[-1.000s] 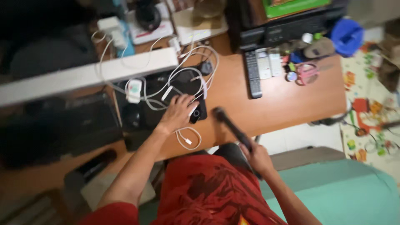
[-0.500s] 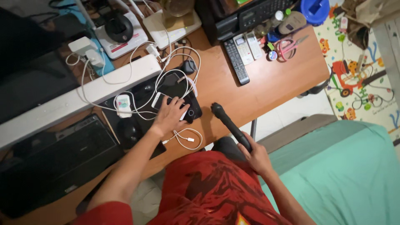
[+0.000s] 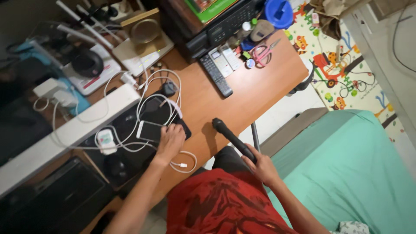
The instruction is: The person cleans a cluttered desk using a handheld vacuum cleaner. They move various items such as a remote control, a tablet, and a smartphone to vacuum the surface underneath. The person also organizes tangled charging cables and places them into a holder.
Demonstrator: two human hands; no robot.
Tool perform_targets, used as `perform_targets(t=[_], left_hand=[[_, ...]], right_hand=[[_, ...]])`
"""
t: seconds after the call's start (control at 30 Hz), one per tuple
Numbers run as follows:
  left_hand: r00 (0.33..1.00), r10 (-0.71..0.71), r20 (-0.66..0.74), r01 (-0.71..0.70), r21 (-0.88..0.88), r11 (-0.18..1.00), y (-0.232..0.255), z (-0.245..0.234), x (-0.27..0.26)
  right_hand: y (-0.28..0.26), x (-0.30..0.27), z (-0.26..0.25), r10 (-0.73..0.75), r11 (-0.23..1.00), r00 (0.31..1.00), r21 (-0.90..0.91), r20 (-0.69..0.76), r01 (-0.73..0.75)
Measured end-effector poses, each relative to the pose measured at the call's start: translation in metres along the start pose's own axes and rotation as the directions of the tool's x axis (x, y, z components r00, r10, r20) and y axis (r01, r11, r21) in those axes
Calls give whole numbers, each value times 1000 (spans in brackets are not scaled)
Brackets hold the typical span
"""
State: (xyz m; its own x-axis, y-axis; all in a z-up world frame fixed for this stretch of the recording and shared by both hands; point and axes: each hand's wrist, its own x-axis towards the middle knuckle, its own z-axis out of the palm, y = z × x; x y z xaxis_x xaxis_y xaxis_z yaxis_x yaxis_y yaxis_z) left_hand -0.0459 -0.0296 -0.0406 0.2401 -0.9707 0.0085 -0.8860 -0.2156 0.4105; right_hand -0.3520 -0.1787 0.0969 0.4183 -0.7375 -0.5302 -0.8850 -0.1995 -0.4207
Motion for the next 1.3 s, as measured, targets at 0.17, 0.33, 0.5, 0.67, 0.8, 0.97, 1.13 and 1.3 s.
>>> perform_targets(t=[0.17,0.33,0.5,0.67,0.8,0.97,1.13,1.3], left_hand=[[977,-211,-13,173,-525,833,21,13,35],[918,-384,100,294,-822,488,43,50,81],[809,-535,245,423,-874,240,36,127,127],[707,-634,314,459,-885,74,53,152,161],[623,-777,89,422,-875,238,37,105,172],[507,-765,-397,653,-402,641,2,22,170],[499,-787,-362,765,-244,596,-6,-10,190],[503,-781,-371,813,-103,573,-24,1,189]], right_hand=[[30,15,-13,-62,993,998,97,-13,63],[70,44,-36,-59,993,997,97,-58,65],[107,91,-77,7,989,1000,147,-23,-3],[154,138,-130,136,975,989,168,55,-144],[181,168,-169,38,992,999,119,30,-42],[202,190,-191,80,981,994,169,76,-92],[208,200,-194,-72,994,997,81,43,68],[201,199,-190,-3,987,995,157,97,-12]])
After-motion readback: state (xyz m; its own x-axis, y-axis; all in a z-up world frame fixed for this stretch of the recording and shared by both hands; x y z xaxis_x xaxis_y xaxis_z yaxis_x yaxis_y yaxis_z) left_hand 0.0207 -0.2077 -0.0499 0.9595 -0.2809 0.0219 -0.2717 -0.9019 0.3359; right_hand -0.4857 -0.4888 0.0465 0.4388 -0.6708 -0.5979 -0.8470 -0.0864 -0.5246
